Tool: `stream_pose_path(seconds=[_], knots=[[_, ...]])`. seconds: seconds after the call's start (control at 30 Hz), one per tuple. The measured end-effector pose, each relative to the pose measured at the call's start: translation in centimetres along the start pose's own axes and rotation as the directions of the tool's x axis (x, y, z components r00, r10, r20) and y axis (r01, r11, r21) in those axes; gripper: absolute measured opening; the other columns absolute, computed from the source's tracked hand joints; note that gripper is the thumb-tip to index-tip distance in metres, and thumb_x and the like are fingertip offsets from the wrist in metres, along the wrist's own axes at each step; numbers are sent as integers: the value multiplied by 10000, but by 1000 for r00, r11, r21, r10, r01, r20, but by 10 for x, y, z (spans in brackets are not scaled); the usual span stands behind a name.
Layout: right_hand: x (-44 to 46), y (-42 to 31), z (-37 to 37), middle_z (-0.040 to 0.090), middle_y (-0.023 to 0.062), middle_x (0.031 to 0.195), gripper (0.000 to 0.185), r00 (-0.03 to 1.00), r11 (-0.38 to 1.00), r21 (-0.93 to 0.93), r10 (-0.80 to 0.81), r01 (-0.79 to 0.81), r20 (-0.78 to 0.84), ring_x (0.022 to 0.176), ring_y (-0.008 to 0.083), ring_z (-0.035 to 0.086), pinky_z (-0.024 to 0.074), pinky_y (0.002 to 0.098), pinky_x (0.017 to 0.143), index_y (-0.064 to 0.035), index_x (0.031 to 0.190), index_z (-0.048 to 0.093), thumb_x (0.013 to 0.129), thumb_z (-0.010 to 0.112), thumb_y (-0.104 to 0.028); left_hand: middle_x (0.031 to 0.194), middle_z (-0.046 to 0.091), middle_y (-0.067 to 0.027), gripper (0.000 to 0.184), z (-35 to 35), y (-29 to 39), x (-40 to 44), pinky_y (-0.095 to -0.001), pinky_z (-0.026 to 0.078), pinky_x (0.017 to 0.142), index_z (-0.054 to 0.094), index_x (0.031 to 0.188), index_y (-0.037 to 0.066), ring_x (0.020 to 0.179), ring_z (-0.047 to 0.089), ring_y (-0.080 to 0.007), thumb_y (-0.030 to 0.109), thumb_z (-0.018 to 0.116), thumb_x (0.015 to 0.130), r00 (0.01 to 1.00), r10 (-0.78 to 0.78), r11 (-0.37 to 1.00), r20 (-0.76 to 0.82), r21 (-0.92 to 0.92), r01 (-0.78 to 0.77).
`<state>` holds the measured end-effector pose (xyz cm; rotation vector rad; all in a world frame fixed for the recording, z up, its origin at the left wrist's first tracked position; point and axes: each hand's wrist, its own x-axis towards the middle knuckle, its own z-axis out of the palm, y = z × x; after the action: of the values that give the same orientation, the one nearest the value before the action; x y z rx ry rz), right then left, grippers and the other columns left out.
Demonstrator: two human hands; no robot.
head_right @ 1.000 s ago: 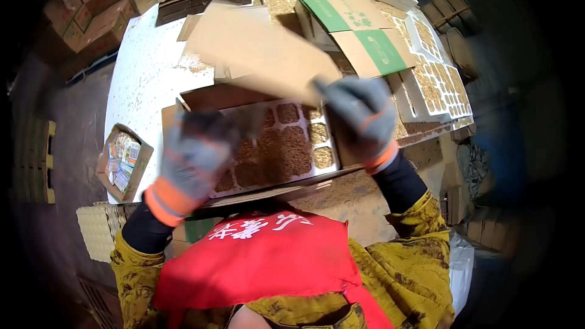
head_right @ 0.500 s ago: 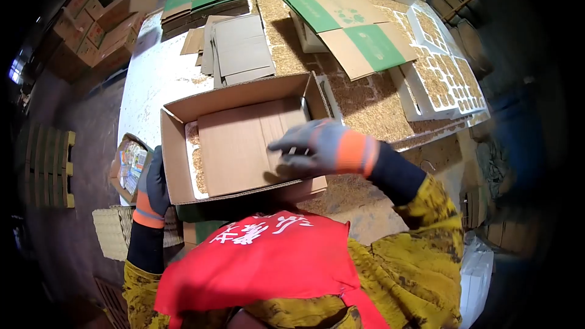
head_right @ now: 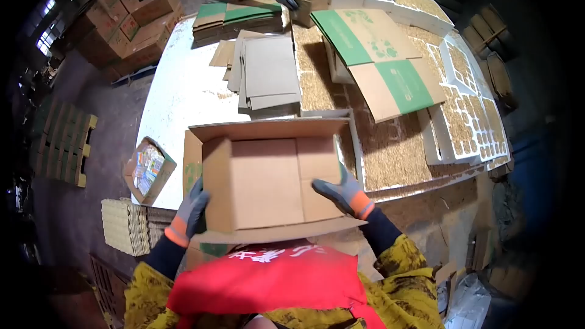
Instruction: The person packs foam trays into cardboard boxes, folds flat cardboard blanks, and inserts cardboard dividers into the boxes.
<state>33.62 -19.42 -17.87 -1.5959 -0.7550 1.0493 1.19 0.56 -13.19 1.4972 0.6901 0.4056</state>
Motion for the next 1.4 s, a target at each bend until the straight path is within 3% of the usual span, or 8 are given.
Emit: stream_pose_path(seconds=[0.03,0.2,0.23,0.57,0.93,1.13,1.27,1.4], knots=[[-2,-5,-8,619,67,1162,644,999,999,38,25,-26,38,1056,126,567,474,280,916,13,1374,417,855,743,-185,1379,491,-122,649,7,-18,-3,-313,398,1048,358,1452,7,1236,484,-186,443,484,988,992,-115,874,-46,-480,79],[2,-8,3,573,77,1236,605,999,985,168,-24,31,-46,1105,139,536,465,288,930,5,1378,413,871,706,-144,1449,413,-60,523,-3,-147,-13,-302,378,1074,272,1499,50,1264,454,-153,331,329,1062,975,-47,983,-216,-184,6],[13,-17,12,574,75,1232,581,1000,989,142,-29,30,-3,1105,137,533,463,289,932,3,1370,421,879,691,-148,1444,419,-63,508,-8,-130,-6,-309,383,1075,276,1496,47,1265,458,-161,310,326,1063,970,-182,840,-163,-539,67],[286,-131,196,641,111,1196,457,852,854,-100,-486,510,197,1122,175,589,459,310,969,54,1248,564,910,668,-234,1429,439,-115,494,-342,-96,150,-326,350,1095,334,1448,-11,1277,455,-202,272,357,1044,573,295,953,-765,280,-118],[452,-31,296,649,120,1076,687,997,926,376,-9,-19,73,907,184,626,531,337,764,56,1308,442,831,756,-325,1444,429,-150,491,-466,-211,270,-357,316,1124,358,1420,-51,1308,440,-247,234,381,1021,644,244,838,-725,492,237],[270,-17,225,620,178,1237,556,937,910,-255,-347,327,-39,1117,263,614,491,367,948,-26,1353,503,893,670,-290,1451,424,-168,489,-418,-191,201,-373,297,1139,371,1404,-73,1325,432,-272,213,394,1008,460,613,778,-642,389,-493],[105,4,140,548,135,1361,534,960,817,-571,-218,81,-175,1217,231,548,437,345,1025,-45,1384,488,900,662,-190,1408,500,-118,472,-205,-127,96,-329,311,1106,465,1392,-7,1307,451,-217,269,403,1014,834,102,994,-543,90,-62],[43,91,37,504,225,1358,645,796,855,-495,-189,-156,-576,1260,299,488,385,375,1059,40,1383,417,860,708,-201,1550,241,-213,678,-127,-193,37,-369,232,1151,227,1485,-59,1418,272,-291,299,522,989,845,-238,919,-479,170,355]])
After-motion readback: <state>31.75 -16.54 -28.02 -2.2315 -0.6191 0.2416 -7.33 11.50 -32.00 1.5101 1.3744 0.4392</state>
